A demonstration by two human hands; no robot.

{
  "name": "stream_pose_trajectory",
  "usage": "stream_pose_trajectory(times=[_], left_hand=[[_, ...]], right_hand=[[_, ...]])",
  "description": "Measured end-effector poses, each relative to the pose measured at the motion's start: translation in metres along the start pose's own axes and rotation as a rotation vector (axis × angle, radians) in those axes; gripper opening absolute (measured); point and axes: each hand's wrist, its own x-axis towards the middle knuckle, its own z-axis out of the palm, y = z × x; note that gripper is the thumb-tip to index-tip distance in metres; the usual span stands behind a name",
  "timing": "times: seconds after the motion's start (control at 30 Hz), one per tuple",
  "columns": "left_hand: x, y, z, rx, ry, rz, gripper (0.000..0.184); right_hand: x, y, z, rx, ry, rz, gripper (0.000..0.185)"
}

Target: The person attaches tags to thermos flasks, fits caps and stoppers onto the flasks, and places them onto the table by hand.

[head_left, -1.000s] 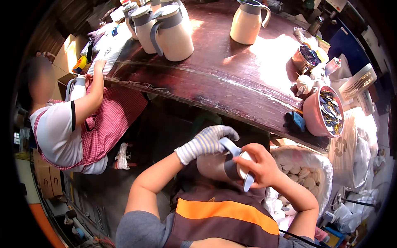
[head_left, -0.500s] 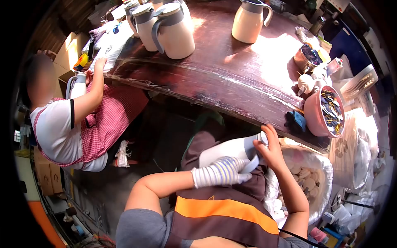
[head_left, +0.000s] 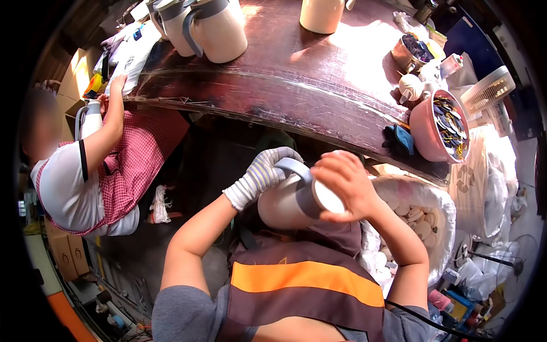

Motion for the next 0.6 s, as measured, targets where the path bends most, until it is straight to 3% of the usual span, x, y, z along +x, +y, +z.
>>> stream_pose_trajectory(times=[0.03, 0.07, 0.1, 0.17, 0.2, 0.27, 0.3, 0.33, 0.37, 0.4, 0.47, 0.6], left_hand=[[-0.006, -0.002, 0.000, -0.062, -0.049, -0.018, 0.033], [-0.022, 0.028, 0.019, -0.003, -0.076, -0.205, 0.035], [-0.035, 0.032, 0.044, 0.047, -0.179, -0.091, 0.042], [-0.056, 0.027, 0.087, 0.245, -0.439, -0.127, 0.053], [-0.053, 0.014, 0.100, 0.637, -0.353, -0.124, 0.053], [-0.038, 0.013, 0.093, 0.531, -0.106, -0.047, 0.051], [-0.027, 0.013, 0.085, 0.387, 0.083, 0.160, 0.042], [-0.029, 0.051, 0.074, 0.455, 0.211, 0.193, 0.034], [-0.022, 0.041, 0.050, 0.500, 0.222, 0.193, 0.031], [-0.009, 0.015, 0.031, 0.273, 0.184, 0.151, 0.034], [-0.003, 0.023, 0.007, -0.083, -0.093, 0.015, 0.038], [0.009, 0.024, 0.008, -0.073, -0.275, 0.039, 0.040]], right_hand=[[-0.004, 0.004, 0.003, -0.043, 0.053, 0.173, 0.071], [-0.011, 0.009, 0.009, -0.089, 0.111, 0.351, 0.070], [-0.020, 0.022, 0.020, -0.038, 0.164, 0.599, 0.066], [-0.022, 0.028, 0.023, 0.024, 0.100, 0.811, 0.064], [-0.020, 0.028, 0.021, 0.011, 0.035, 0.875, 0.065], [-0.024, 0.018, 0.015, 0.008, 0.042, 0.882, 0.067], [-0.027, 0.007, 0.005, 0.033, 0.033, 0.807, 0.068], [-0.030, -0.005, -0.007, 0.058, 0.020, 0.725, 0.070], [-0.032, -0.016, -0.022, 0.047, -0.027, 0.656, 0.073], [-0.034, -0.027, -0.033, 0.070, -0.039, 0.595, 0.076], [-0.031, -0.033, -0.047, -0.012, -0.097, 0.275, 0.076], [-0.027, -0.032, -0.016, 0.038, -0.129, -0.155, 0.074]])
